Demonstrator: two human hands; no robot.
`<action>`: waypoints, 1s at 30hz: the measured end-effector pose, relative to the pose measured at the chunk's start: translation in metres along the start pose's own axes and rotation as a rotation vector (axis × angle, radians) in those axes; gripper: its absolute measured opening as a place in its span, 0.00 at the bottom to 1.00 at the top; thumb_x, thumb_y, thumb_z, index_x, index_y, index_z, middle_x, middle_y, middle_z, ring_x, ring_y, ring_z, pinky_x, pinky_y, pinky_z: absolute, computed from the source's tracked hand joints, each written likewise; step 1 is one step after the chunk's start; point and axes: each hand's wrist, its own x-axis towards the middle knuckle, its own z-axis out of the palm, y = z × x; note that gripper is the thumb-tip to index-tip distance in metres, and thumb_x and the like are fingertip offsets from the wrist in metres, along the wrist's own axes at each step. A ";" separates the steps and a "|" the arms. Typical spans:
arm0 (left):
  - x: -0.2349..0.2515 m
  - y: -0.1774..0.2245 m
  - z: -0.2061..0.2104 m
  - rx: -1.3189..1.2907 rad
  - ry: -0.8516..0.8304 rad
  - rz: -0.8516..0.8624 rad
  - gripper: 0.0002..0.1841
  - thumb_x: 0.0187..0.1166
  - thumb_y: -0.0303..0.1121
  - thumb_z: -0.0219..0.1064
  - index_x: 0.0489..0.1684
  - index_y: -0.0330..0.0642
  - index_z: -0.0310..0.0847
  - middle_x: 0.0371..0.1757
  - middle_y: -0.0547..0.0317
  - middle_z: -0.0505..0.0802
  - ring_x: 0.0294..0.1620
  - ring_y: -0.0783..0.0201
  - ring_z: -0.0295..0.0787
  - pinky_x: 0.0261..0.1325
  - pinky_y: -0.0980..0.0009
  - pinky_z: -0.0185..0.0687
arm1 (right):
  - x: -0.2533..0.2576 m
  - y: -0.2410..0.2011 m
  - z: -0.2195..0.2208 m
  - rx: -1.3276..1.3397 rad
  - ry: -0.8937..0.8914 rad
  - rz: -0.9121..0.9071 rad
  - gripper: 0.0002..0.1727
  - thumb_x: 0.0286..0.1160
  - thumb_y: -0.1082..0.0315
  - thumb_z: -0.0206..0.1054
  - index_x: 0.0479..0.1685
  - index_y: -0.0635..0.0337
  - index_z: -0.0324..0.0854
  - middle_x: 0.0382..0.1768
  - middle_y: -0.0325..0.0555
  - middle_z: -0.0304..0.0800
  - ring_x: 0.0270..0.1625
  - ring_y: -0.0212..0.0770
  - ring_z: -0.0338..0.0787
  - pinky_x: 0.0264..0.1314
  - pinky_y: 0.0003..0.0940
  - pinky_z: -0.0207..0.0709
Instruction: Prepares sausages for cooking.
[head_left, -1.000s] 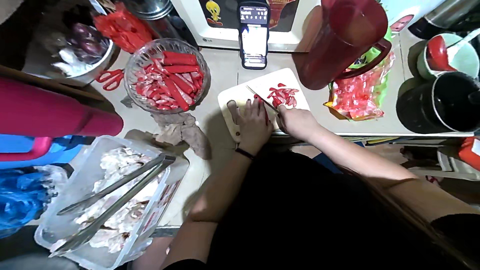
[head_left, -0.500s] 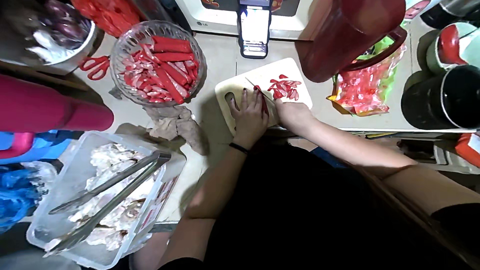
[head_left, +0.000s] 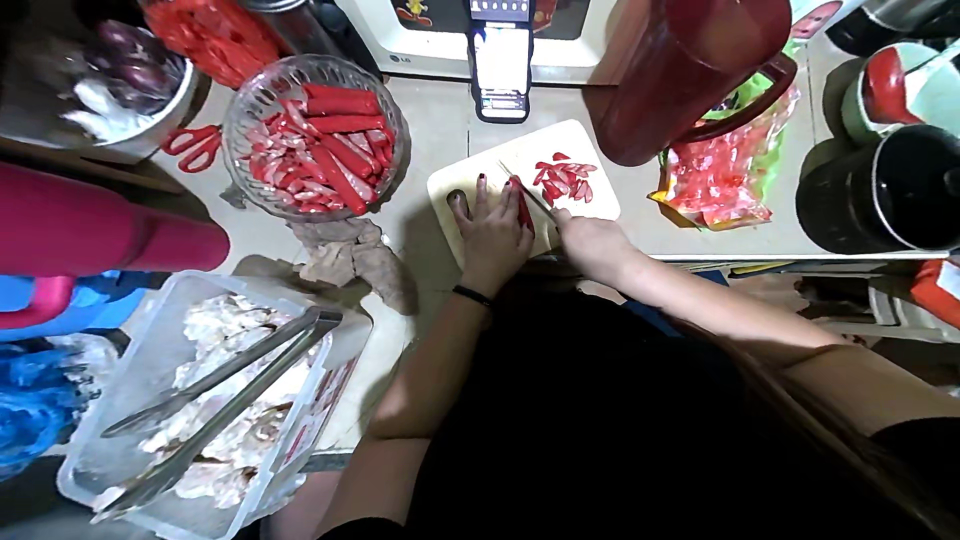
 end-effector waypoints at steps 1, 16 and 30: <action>0.000 0.001 0.000 0.018 0.003 -0.003 0.30 0.82 0.42 0.58 0.84 0.44 0.74 0.87 0.56 0.76 0.95 0.37 0.49 0.85 0.22 0.27 | 0.000 -0.001 0.002 0.016 0.007 -0.013 0.14 0.88 0.71 0.54 0.67 0.63 0.72 0.45 0.64 0.91 0.52 0.68 0.93 0.46 0.65 0.84; -0.011 0.012 0.005 0.072 0.093 -0.052 0.25 0.86 0.42 0.56 0.79 0.49 0.81 0.82 0.59 0.83 0.92 0.36 0.57 0.85 0.23 0.35 | 0.007 0.000 -0.001 -0.005 -0.042 0.029 0.17 0.84 0.73 0.57 0.69 0.65 0.70 0.47 0.65 0.90 0.54 0.69 0.93 0.48 0.66 0.84; -0.011 0.014 0.003 0.050 0.117 -0.046 0.24 0.84 0.40 0.57 0.76 0.48 0.83 0.79 0.60 0.85 0.90 0.38 0.62 0.84 0.24 0.38 | 0.012 0.000 0.007 0.007 0.030 -0.055 0.14 0.91 0.69 0.50 0.65 0.63 0.74 0.45 0.64 0.91 0.54 0.68 0.93 0.48 0.65 0.84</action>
